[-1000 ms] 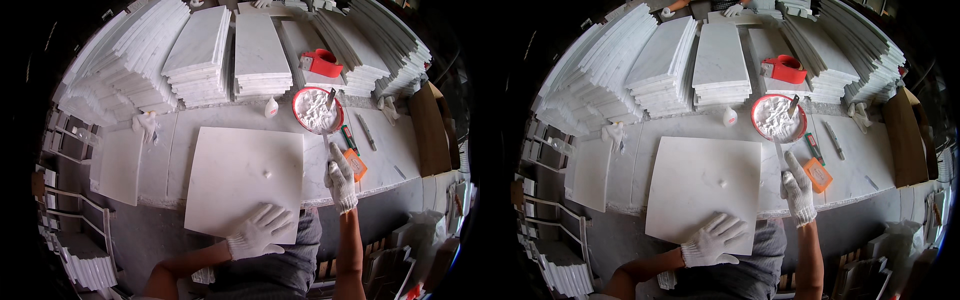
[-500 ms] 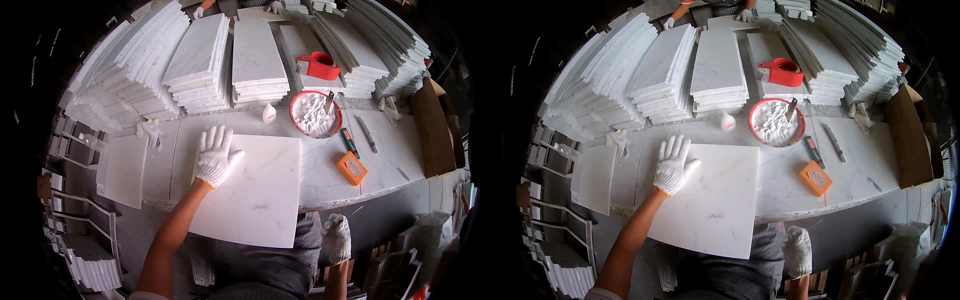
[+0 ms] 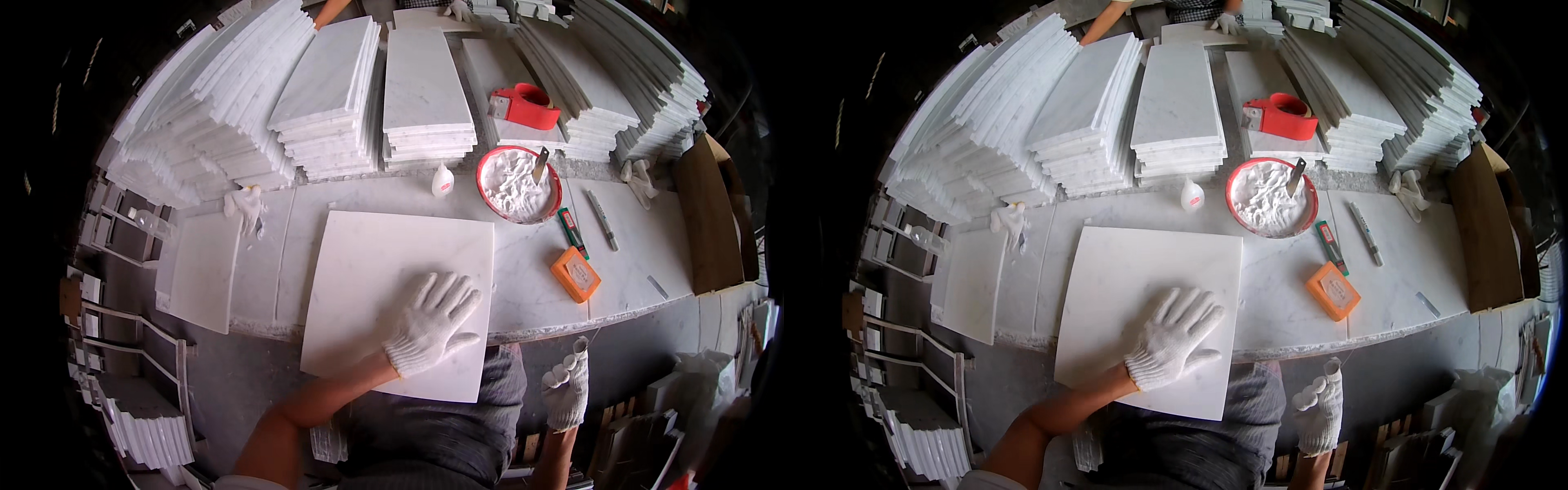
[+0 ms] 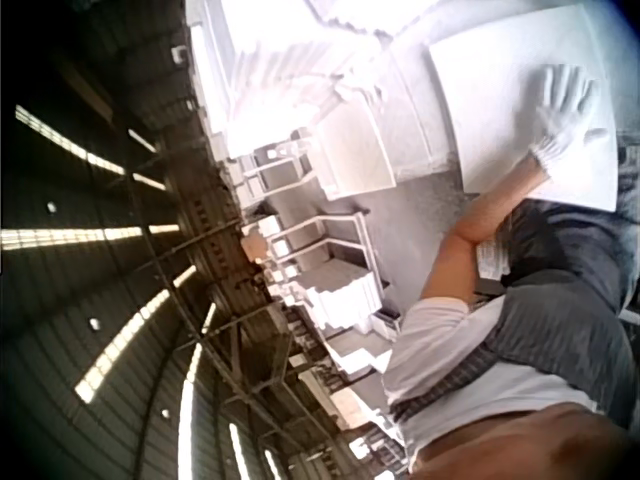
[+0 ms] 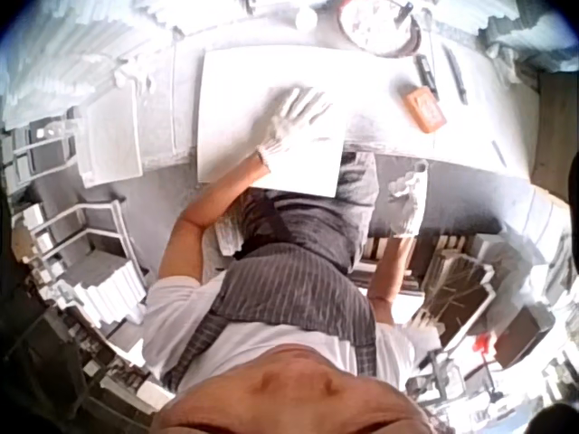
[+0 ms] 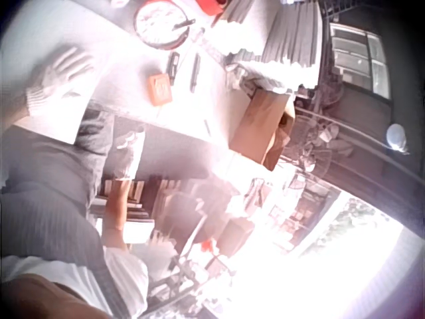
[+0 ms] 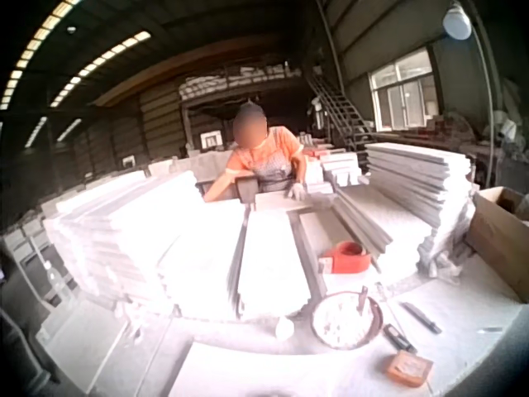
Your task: The person applies a white paste into surface imperfections on white rectangular tiles using a small metal spatula, then smooths the filled areas. They handle multiple tiles one at a time, wiping and scraping the surface before placing each tile aside.
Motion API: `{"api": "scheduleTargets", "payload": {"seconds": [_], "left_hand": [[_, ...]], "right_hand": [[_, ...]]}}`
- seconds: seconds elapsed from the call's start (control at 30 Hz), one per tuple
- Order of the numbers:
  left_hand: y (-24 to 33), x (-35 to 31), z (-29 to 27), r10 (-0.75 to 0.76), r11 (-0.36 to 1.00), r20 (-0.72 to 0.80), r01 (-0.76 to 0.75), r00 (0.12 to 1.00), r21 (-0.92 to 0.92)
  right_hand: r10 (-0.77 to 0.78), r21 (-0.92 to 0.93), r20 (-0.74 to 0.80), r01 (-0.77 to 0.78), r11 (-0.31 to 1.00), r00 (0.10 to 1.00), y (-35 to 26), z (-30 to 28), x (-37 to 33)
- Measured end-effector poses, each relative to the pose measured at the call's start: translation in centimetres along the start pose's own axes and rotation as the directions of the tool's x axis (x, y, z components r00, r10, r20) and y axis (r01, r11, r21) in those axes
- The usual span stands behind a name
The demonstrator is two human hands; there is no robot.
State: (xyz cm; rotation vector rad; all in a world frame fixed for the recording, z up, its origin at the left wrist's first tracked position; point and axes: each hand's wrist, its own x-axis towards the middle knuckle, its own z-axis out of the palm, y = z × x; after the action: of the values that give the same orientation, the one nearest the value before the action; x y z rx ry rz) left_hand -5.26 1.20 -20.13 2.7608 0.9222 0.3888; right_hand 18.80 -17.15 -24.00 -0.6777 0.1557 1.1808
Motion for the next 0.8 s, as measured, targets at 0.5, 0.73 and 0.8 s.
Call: {"api": "scheduleTargets", "payload": {"seconds": [0.5, 0.73, 0.8], "left_hand": [[1.0, -0.9, -3.1, -0.099, 0.994, 0.105, 0.104, 0.990, -0.043], [2.7, -6.3, -3.2, -0.038, 0.936, -0.059, 0.015, 0.998, -0.353], [2.7, -6.8, -3.0, -0.065, 0.939, -0.097, 0.028, 0.993, -0.342]], "right_hand": [[0.034, -0.131, 0.113, -0.019, 0.991, 0.993, 1.6, 2.4, 0.0], [-0.044, -0.371, 0.130, 0.090, 0.924, 0.991, 3.0, 1.9, 1.0], [-0.060, -0.444, 0.197, 0.144, 0.884, 0.979, 3.2, 2.7, 1.3]]}}
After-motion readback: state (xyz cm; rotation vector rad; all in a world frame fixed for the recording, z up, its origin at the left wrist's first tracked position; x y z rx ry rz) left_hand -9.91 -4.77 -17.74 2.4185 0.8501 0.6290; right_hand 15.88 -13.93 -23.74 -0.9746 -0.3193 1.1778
